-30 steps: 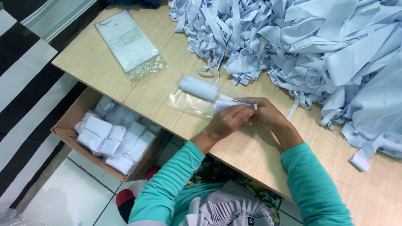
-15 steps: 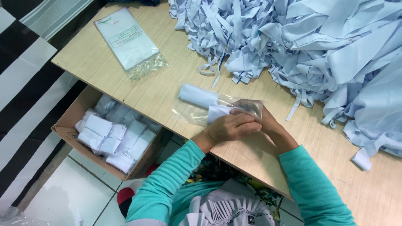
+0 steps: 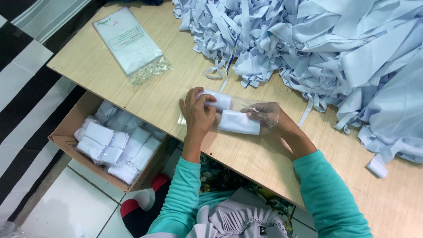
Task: The person folds white face masks on a wooden table, places them into clear plastic bags, and puts the packaged masks into a cardboard box. The person repeats this process with multiple masks.
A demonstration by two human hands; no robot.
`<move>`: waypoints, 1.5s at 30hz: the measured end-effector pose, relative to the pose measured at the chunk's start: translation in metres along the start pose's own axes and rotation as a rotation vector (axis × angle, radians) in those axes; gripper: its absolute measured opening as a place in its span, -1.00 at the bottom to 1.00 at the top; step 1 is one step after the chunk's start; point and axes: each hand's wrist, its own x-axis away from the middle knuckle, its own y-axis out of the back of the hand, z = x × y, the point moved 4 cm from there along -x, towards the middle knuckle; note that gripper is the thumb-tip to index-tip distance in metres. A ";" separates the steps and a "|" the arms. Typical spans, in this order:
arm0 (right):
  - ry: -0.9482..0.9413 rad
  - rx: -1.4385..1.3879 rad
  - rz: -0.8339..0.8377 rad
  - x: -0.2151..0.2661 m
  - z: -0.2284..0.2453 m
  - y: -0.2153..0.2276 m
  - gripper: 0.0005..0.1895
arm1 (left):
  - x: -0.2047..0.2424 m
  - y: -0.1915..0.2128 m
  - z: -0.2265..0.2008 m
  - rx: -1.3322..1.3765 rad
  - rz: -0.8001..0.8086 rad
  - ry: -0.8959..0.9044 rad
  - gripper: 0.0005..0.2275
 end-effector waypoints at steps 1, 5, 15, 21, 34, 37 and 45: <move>0.020 -0.008 0.009 0.001 0.002 0.000 -0.69 | 0.000 0.000 -0.001 0.022 -0.010 -0.030 -0.84; 0.044 -0.029 -0.005 -0.007 -0.013 0.003 -0.64 | 0.002 0.007 -0.016 0.110 0.069 -0.012 -0.83; 0.073 -0.112 0.117 0.007 0.008 -0.005 -0.47 | 0.002 0.007 -0.016 0.167 0.007 -0.041 -0.75; 0.126 -0.114 -0.002 -0.007 -0.034 0.001 -0.43 | 0.006 0.007 -0.033 0.030 -0.005 -0.147 -0.67; 0.222 0.003 -0.082 0.015 0.001 -0.027 -0.71 | 0.026 -0.013 -0.065 -0.126 0.193 -0.446 -0.38; 0.166 -0.198 0.002 0.016 0.006 -0.035 -0.51 | 0.026 -0.015 -0.064 -0.112 0.218 -0.455 -0.37; 0.160 -0.170 0.241 0.039 0.052 -0.052 -0.14 | 0.029 -0.023 -0.065 -0.052 0.237 -0.474 -0.34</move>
